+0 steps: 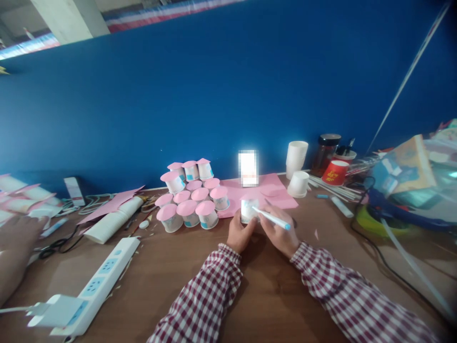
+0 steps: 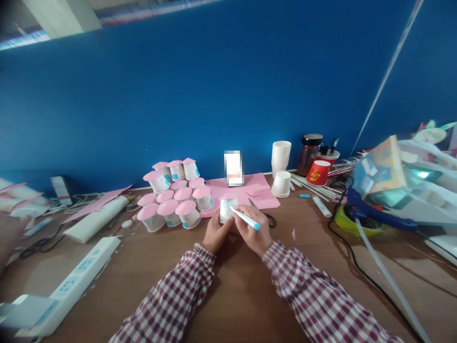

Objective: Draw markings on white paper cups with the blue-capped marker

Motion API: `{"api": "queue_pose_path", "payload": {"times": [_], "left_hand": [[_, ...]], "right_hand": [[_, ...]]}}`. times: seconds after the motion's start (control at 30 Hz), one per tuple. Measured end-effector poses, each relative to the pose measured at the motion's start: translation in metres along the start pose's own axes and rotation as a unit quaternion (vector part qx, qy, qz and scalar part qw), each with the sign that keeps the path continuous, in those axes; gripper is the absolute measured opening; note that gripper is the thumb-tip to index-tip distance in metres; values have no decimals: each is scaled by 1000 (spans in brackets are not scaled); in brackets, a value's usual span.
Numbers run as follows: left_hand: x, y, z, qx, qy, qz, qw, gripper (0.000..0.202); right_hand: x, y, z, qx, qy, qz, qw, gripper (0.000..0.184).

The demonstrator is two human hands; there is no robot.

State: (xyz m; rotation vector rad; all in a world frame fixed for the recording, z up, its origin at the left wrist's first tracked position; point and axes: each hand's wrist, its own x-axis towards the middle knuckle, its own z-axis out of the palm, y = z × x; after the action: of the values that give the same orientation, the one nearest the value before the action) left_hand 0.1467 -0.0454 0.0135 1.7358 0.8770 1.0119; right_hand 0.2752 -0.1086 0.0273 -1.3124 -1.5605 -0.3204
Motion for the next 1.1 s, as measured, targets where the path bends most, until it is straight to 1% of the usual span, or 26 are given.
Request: {"api": "queue_pose_path", "payload": {"times": [0.3,0.87,1.0,1.1], "left_hand": [[1,-5,1,-5,14,-3,1000,40],[1,-2,0,16,20,-27,999,40],[1,1,-1,-17,20,-42,999,39],[3,-1,0,-59,26,-63,996,39]], "right_hand": [[-1,0,0,1,-5,-2,1000,14],[-1,0,0,0,-7,4,1000,13],[0,-1,-3,2,6,23,1000,12],[0,-1,-4,6,15,35,999,11]]}}
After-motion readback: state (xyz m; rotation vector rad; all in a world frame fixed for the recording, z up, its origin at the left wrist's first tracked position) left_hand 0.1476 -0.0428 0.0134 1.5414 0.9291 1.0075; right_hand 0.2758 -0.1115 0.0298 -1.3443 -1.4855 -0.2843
